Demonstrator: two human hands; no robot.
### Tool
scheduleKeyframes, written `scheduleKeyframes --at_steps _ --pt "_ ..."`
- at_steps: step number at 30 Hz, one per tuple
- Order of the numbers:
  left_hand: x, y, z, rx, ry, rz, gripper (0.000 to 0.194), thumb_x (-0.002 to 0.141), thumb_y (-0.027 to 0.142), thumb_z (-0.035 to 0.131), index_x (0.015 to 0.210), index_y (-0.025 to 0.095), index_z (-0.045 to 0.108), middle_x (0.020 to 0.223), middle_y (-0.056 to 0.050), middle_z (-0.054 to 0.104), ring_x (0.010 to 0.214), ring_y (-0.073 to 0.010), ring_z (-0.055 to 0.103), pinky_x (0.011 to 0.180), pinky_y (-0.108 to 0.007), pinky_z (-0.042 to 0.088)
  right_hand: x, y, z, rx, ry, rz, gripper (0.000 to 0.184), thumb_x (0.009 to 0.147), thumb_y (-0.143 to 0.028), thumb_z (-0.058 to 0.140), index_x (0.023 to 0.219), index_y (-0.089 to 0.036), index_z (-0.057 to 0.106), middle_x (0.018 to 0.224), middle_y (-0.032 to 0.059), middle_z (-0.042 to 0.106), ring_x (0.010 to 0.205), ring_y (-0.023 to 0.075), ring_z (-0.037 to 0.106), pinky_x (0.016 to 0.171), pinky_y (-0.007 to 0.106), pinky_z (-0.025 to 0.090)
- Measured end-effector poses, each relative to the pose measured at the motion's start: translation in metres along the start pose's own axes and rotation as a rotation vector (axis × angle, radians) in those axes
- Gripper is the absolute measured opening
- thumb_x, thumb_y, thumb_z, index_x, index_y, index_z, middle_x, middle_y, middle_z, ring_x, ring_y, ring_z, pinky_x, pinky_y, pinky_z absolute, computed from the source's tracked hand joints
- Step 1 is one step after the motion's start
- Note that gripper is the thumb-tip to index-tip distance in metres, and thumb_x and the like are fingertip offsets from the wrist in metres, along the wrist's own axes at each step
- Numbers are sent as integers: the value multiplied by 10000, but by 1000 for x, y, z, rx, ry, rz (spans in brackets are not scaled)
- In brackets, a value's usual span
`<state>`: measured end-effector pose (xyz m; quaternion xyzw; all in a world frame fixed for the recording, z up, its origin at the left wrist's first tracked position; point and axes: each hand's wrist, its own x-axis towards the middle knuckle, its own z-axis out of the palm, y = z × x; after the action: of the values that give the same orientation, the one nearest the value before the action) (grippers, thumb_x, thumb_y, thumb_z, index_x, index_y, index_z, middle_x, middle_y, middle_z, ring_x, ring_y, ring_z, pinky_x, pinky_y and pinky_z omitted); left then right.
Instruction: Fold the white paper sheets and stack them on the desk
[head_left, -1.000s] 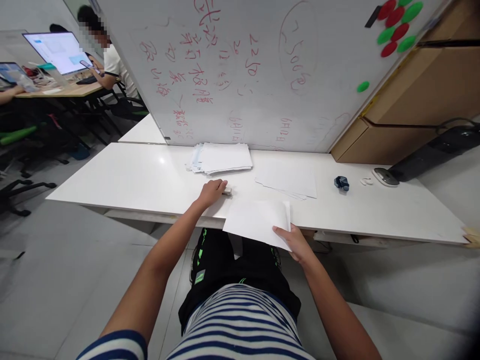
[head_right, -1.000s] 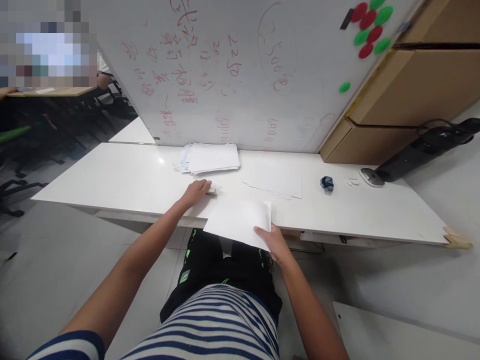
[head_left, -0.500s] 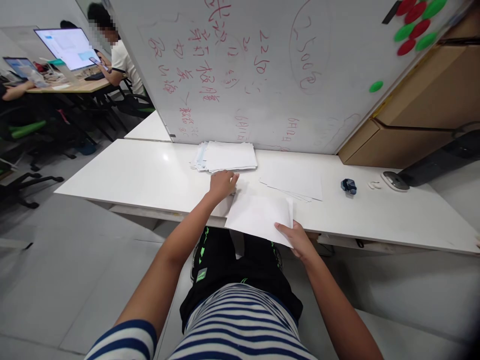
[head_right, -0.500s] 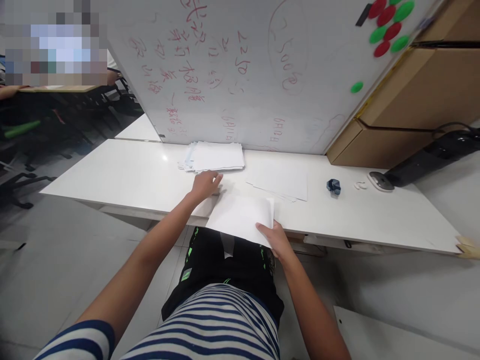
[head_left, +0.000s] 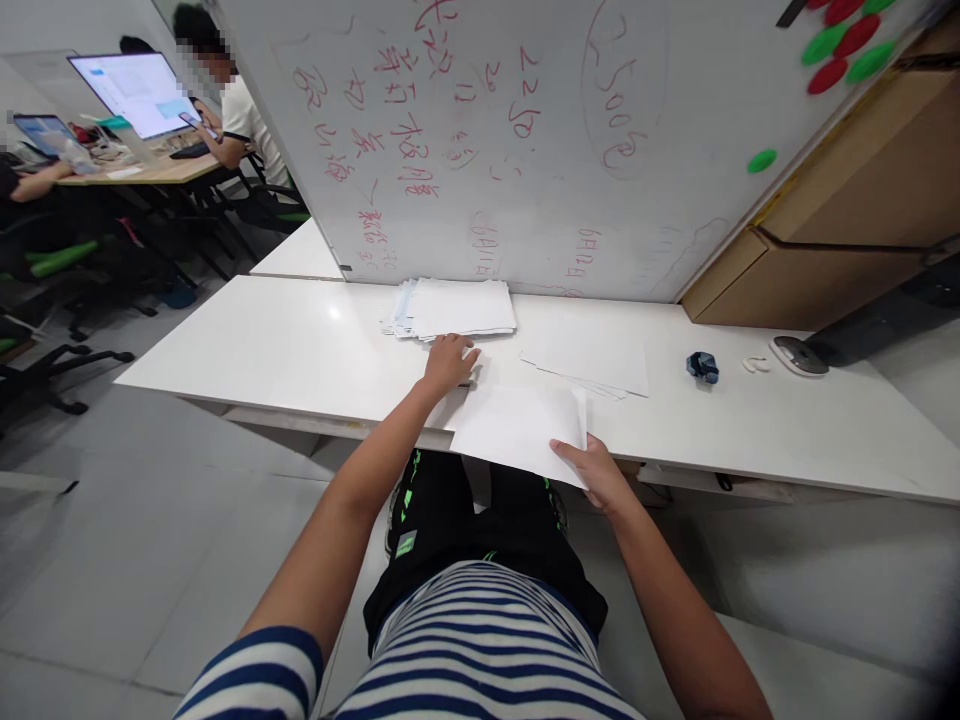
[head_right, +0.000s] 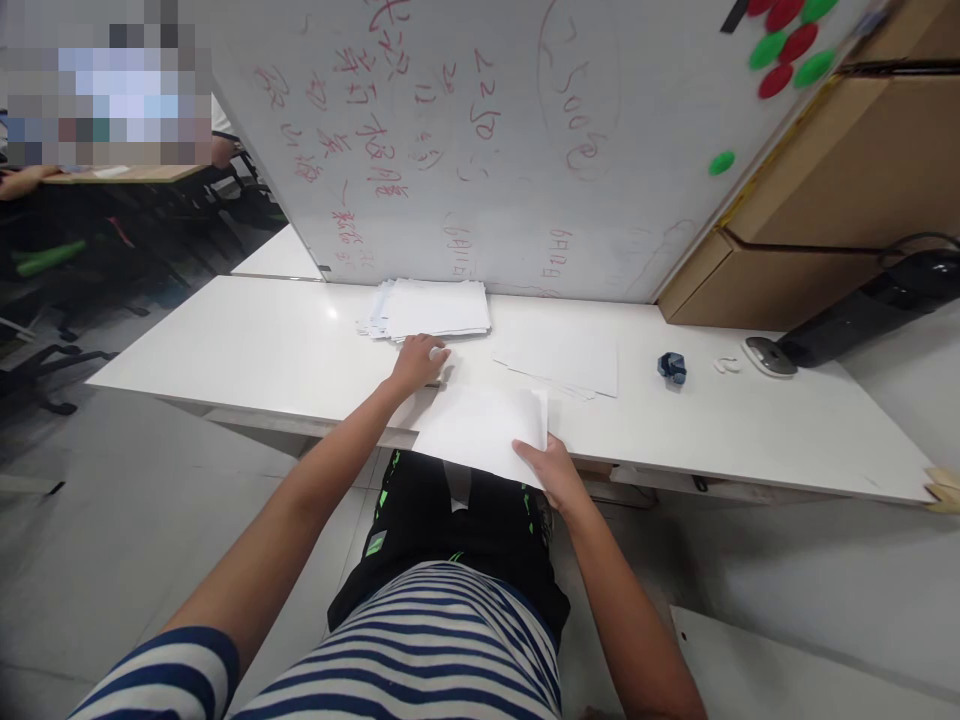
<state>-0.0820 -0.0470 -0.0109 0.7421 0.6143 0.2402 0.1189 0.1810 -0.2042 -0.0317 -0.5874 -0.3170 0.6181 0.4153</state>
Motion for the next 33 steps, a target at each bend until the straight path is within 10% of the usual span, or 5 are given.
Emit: scheduleKeyframes --at_steps 33 --pt "4 2 4 36 -61 -28 266 868 406 517 1022 220 629 1118 -63 632 1134 -270 476 959 -378 396 9 4 -7 -46 20 -10 419 692 -306 756 1049 -125 632 962 108 735 764 222 704 626 279 573"
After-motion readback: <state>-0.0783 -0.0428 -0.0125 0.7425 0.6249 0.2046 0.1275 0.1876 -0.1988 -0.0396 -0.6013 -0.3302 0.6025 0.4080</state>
